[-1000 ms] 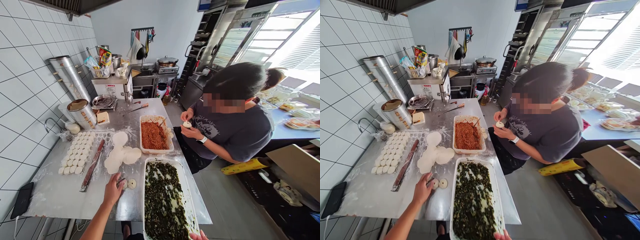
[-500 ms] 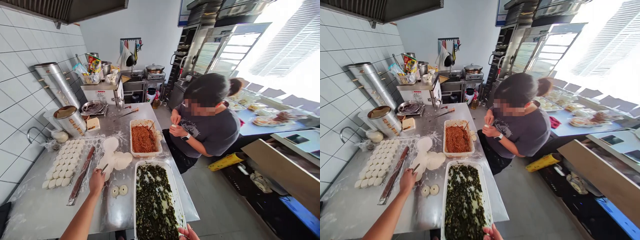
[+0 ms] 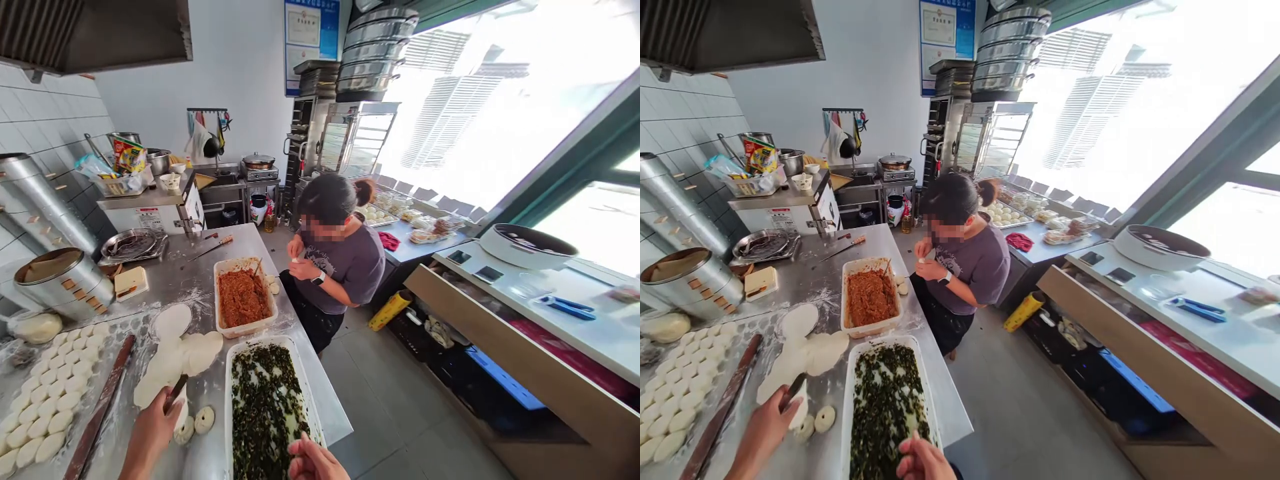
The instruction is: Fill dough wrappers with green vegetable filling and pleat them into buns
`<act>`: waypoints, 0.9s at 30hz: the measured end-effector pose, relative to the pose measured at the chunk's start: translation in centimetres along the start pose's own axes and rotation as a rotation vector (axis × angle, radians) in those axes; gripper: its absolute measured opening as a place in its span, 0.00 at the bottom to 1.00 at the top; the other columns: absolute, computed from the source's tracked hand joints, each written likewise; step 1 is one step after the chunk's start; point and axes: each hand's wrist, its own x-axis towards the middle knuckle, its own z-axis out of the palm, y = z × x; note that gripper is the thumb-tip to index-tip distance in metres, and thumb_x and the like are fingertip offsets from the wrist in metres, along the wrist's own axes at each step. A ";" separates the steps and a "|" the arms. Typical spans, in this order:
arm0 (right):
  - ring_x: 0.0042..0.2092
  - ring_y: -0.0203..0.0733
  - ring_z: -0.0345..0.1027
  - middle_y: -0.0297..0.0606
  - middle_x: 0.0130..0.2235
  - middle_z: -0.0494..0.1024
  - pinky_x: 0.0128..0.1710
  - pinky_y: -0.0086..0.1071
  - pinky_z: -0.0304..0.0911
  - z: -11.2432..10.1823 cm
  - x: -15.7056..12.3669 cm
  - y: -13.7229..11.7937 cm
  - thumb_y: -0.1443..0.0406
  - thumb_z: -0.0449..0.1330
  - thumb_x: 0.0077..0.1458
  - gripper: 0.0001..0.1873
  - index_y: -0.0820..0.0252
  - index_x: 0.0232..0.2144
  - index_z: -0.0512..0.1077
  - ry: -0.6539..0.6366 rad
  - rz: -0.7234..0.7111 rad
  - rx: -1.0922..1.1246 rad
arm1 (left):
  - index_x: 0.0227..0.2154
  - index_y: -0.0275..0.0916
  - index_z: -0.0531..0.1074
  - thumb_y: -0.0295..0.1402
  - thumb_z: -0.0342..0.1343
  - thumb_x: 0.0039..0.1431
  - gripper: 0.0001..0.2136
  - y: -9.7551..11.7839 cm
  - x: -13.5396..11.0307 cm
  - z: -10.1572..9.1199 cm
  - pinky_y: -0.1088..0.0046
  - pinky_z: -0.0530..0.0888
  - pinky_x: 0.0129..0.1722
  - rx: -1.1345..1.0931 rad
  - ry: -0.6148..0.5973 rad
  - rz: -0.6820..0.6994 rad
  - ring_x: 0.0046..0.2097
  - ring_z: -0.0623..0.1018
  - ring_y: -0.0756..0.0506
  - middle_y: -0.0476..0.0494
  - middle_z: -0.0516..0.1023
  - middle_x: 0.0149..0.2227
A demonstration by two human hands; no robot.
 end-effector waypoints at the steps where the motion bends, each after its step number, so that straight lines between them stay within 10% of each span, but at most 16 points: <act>1: 0.24 0.33 0.71 0.38 0.26 0.79 0.24 0.23 0.61 0.8 -0.6 -0.2 0.44 0.71 0.45 0.26 0.62 0.30 0.76 -0.066 0.011 -0.006 | 0.46 0.48 0.70 0.49 0.51 0.63 0.15 1.9 -1.7 -0.2 0.71 0.75 0.44 -0.064 -0.026 0.032 0.47 0.83 0.41 0.47 0.84 0.43; 5: 0.47 0.48 0.77 0.49 0.47 0.82 0.48 0.37 0.69 4.5 -3.6 -0.7 0.44 0.69 0.49 0.33 0.62 0.47 0.77 -0.393 -0.041 0.030 | 0.44 0.43 0.75 0.55 0.54 0.59 0.21 11.2 -9.6 -0.5 0.71 0.78 0.41 -0.552 -0.315 0.161 0.41 0.82 0.41 0.45 0.84 0.39; 9: 0.46 0.53 0.76 0.47 0.46 0.82 0.47 0.40 0.68 6.0 -4.7 -0.3 0.48 0.73 0.44 0.37 0.62 0.52 0.75 -0.467 -0.194 0.039 | 0.43 0.42 0.77 0.53 0.53 0.62 0.21 16.7 -13.7 -0.5 0.71 0.78 0.45 -0.620 -0.413 0.265 0.43 0.82 0.42 0.42 0.84 0.43; 14: 0.38 0.47 0.75 0.41 0.37 0.83 0.39 0.36 0.67 3.9 -4.3 0.0 0.56 0.74 0.45 0.25 0.62 0.44 0.78 -0.155 -0.271 0.019 | 0.46 0.45 0.76 0.52 0.51 0.63 0.20 15.8 -13.8 -0.5 0.69 0.77 0.51 -0.506 -0.224 0.227 0.50 0.80 0.42 0.41 0.82 0.50; 22: 0.39 0.48 0.76 0.46 0.42 0.84 0.36 0.33 0.65 3.3 -4.7 -1.1 0.68 0.70 0.38 0.11 0.63 0.28 0.77 -0.084 -0.157 0.175 | 0.43 0.44 0.76 0.53 0.50 0.63 0.20 16.9 -16.1 1.5 0.71 0.78 0.41 -0.531 -0.277 0.304 0.40 0.80 0.44 0.42 0.82 0.40; 27: 0.41 0.49 0.75 0.47 0.41 0.84 0.40 0.35 0.67 3.1 -5.0 -0.8 0.60 0.64 0.45 0.19 0.66 0.39 0.80 -0.170 -0.091 0.266 | 0.45 0.43 0.74 0.52 0.54 0.61 0.19 18.1 -16.1 2.0 0.72 0.77 0.38 -0.561 -0.300 0.324 0.41 0.79 0.44 0.40 0.80 0.43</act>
